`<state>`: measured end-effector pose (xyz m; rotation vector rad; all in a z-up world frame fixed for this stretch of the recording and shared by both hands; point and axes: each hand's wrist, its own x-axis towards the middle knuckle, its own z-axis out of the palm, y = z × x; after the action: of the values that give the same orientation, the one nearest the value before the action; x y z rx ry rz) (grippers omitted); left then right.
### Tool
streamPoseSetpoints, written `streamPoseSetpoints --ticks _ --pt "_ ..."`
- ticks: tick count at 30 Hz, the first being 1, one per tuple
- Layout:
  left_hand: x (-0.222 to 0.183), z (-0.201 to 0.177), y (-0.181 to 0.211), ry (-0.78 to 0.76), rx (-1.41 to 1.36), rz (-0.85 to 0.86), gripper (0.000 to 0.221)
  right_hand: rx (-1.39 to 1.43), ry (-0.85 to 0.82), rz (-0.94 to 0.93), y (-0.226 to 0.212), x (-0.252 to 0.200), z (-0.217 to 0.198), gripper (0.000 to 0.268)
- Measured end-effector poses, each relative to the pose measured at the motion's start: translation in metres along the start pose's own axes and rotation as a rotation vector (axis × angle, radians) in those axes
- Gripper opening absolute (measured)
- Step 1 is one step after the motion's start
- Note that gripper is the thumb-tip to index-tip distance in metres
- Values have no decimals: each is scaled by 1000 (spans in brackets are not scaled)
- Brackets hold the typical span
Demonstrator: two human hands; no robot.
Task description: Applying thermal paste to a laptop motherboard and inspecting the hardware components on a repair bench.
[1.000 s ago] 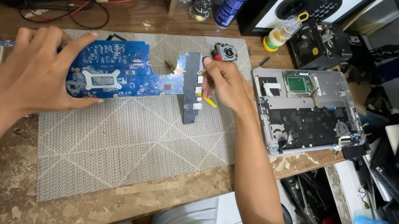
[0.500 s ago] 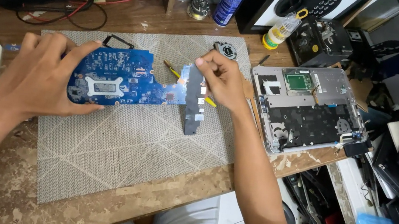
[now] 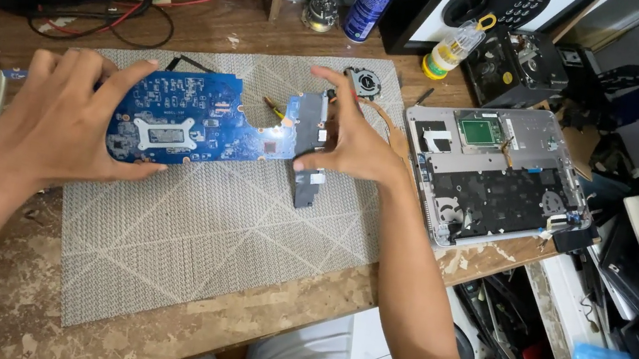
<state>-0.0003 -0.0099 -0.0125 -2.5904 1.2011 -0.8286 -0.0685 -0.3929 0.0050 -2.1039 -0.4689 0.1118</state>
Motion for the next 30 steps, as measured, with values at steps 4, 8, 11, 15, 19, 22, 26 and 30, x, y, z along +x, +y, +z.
streamPoseSetpoints --ticks 4,8,11,15,19,22,26,30 --pt "-1 4 -1 13 -19 -2 128 -13 -70 27 -9 -1 0 137" --pt "-1 6 0 -43 -74 -25 131 -112 -127 106 -19 -3 0 152" --pt "0 5 -1 -43 -69 -28 131 -106 -134 111 -13 -3 -5 158" --pt "0 6 -4 -104 -112 -76 135 16 28 -64 18 -6 -12 131" --pt "-2 6 -6 -33 -172 -101 132 -20 310 -66 21 -4 -15 64" --pt "-2 4 -7 -88 -225 -119 134 -134 382 -13 15 -2 -13 42" --pt "-2 1 -5 -38 -249 -107 129 -317 99 184 11 3 -2 39" --pt "-2 0 -4 137 -85 -66 121 -567 -15 353 8 7 8 28"
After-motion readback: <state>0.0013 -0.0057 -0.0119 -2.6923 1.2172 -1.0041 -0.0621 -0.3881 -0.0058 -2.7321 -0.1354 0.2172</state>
